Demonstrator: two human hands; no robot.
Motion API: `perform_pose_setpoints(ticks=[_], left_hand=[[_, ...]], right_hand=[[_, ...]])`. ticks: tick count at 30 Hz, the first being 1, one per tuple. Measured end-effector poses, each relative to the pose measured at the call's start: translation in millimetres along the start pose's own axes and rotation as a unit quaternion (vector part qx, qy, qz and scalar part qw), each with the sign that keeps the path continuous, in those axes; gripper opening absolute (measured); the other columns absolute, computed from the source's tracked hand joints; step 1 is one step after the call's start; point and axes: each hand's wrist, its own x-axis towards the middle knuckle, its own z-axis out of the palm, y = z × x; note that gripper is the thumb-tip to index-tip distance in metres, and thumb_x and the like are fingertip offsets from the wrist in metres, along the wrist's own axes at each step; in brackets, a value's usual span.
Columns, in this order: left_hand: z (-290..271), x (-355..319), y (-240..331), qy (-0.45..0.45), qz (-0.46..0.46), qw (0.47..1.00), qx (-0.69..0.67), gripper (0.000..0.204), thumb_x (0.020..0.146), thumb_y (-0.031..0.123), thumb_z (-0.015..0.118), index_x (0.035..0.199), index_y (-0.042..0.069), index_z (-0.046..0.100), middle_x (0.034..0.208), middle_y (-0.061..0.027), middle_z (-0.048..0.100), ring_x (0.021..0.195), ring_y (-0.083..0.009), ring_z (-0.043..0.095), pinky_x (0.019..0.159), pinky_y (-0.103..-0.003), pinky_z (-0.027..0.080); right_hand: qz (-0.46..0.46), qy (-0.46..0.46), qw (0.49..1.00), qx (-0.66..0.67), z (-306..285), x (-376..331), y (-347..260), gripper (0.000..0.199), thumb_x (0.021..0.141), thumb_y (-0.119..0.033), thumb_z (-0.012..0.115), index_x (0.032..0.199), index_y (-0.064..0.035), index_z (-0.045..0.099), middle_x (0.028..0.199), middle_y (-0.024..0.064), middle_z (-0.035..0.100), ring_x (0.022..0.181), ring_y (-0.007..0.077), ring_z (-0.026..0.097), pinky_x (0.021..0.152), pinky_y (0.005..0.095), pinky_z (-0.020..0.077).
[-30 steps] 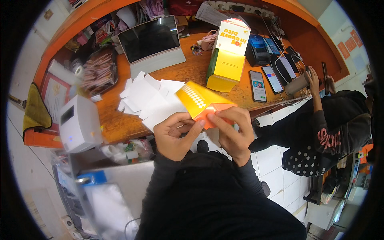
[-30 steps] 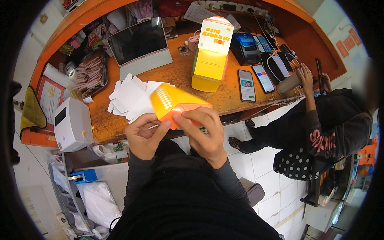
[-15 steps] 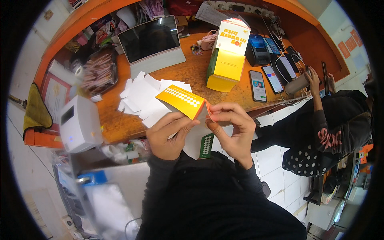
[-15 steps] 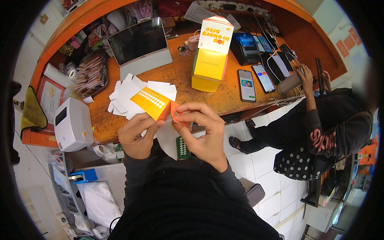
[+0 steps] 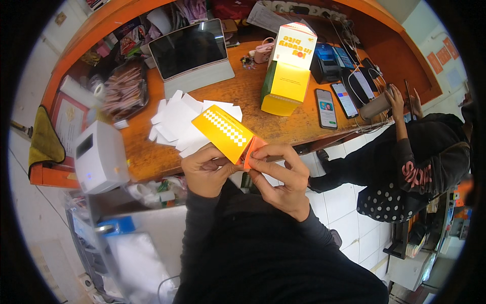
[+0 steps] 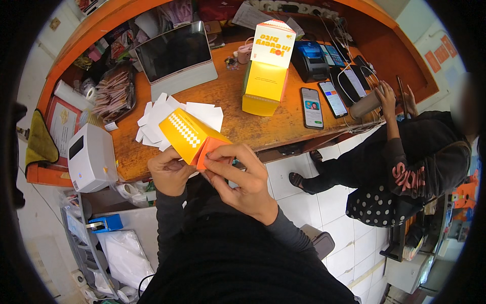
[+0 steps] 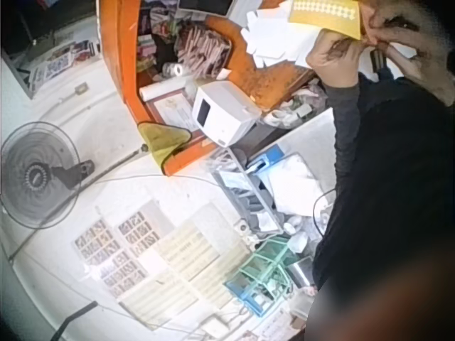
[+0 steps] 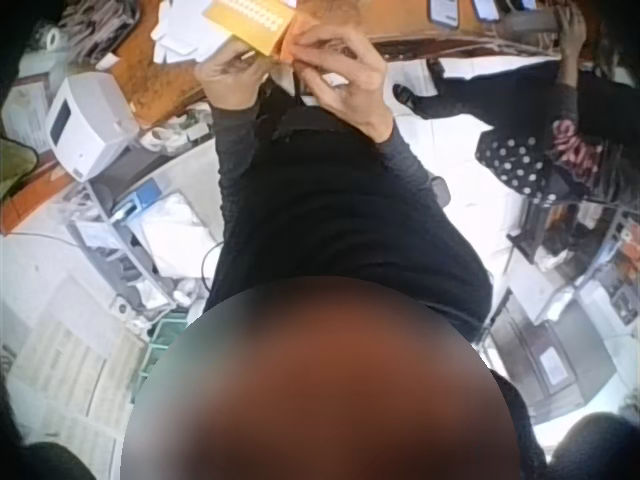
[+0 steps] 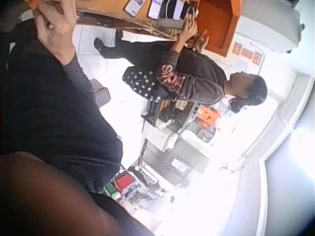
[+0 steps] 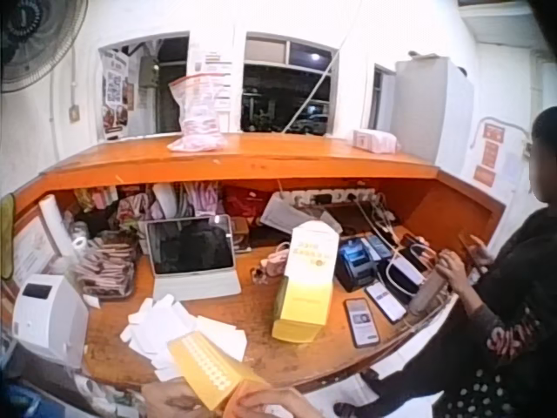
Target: The person folds flat paperboard pieces into small rectangular boxes and stacks them on the counter. The person repeatedly picks up a flat piece, folds the sides and flaps, and places the completed box on top of a growing stack.
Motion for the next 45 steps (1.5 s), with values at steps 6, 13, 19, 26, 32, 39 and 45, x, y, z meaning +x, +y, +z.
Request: perform_pose_setpoints(ticks=[6,13,19,26,32,39,45], left_hand=[[10.6,0.0,1.2,0.007,0.006,0.999,-0.045,0.03,0.074,-0.001,0.082,0.101,-0.004,0.068,0.101,-0.0087,0.071,0.093,-0.0168,0.068,0.081,-0.031,0.057],[7.5,-3.3,5.7,0.038,-0.012,0.971,0.235,0.017,0.087,-0.003,0.066,0.104,-0.001,0.068,0.1,-0.0127,0.071,0.087,-0.0159,0.069,0.075,-0.029,0.055],[19.6,-2.9,0.4,-0.168,0.089,0.961,0.2,0.019,0.082,-0.006,0.065,0.099,0.0,0.07,0.098,-0.0129,0.07,0.095,-0.0296,0.067,0.081,-0.037,0.054],[14.7,0.4,6.9,-0.076,0.084,0.969,0.221,0.029,0.081,0.001,0.072,0.11,0.004,0.07,0.113,-0.012,0.066,0.111,-0.0286,0.061,0.094,-0.037,0.049],[6.0,-5.9,-2.6,-0.158,0.007,0.957,0.242,0.02,0.088,0.001,0.065,0.106,0.007,0.072,0.108,-0.0092,0.067,0.101,-0.0238,0.064,0.087,-0.034,0.051],[7.9,-21.4,-20.8,-0.168,-0.012,0.96,0.222,0.014,0.089,0.005,0.063,0.1,0.004,0.07,0.101,-0.0098,0.066,0.095,-0.0266,0.064,0.083,-0.035,0.051],[-12.3,-45.7,-21.6,-0.045,-0.053,0.96,0.272,0.014,0.089,0.006,0.062,0.099,0.006,0.071,0.1,-0.0063,0.066,0.093,-0.0251,0.064,0.082,-0.036,0.051]], right_hand=[[0.007,0.018,1.0,0.009,2.7,-1.8,-7.0,0.039,0.068,0.005,0.076,0.105,-0.0045,0.073,0.105,0.0106,0.063,0.094,0.025,0.063,0.078,0.0314,0.0507],[0.075,-0.132,0.988,-0.038,7.0,-5.5,2.8,0.047,0.082,0.0,0.063,0.129,-0.0056,0.06,0.135,0.0153,0.047,0.119,0.0277,0.05,0.094,0.037,0.045],[0.406,0.053,0.732,0.545,-6.7,-19.6,37.7,0.054,0.097,-0.035,0.053,0.142,-0.009,0.038,0.139,0.0108,0.047,0.128,0.0272,0.046,0.106,0.0443,0.039],[0.233,0.252,0.87,0.353,-47.5,17.5,49.7,0.063,0.088,-0.033,0.062,0.142,-0.0099,0.041,0.139,0.013,0.047,0.126,0.0307,0.05,0.111,0.0488,0.035],[-0.012,-0.059,0.916,-0.397,-62.9,77.4,80.0,0.1,0.054,-0.005,0.081,0.145,-0.0173,0.04,0.128,0.0174,0.045,0.123,0.0381,0.039,0.107,0.046,0.0332],[-0.02,-0.278,0.872,-0.402,-62.3,120.3,193.6,0.112,0.053,-0.013,0.085,0.15,-0.0077,0.029,0.133,0.0231,0.046,0.122,0.0429,0.042,0.105,0.0476,0.0328],[0.126,-0.386,0.849,-0.338,-73.7,144.7,272.7,0.115,0.064,-0.039,0.085,0.153,-0.0093,0.019,0.143,0.0262,0.034,0.133,0.0436,0.034,0.11,0.0501,0.0286]])
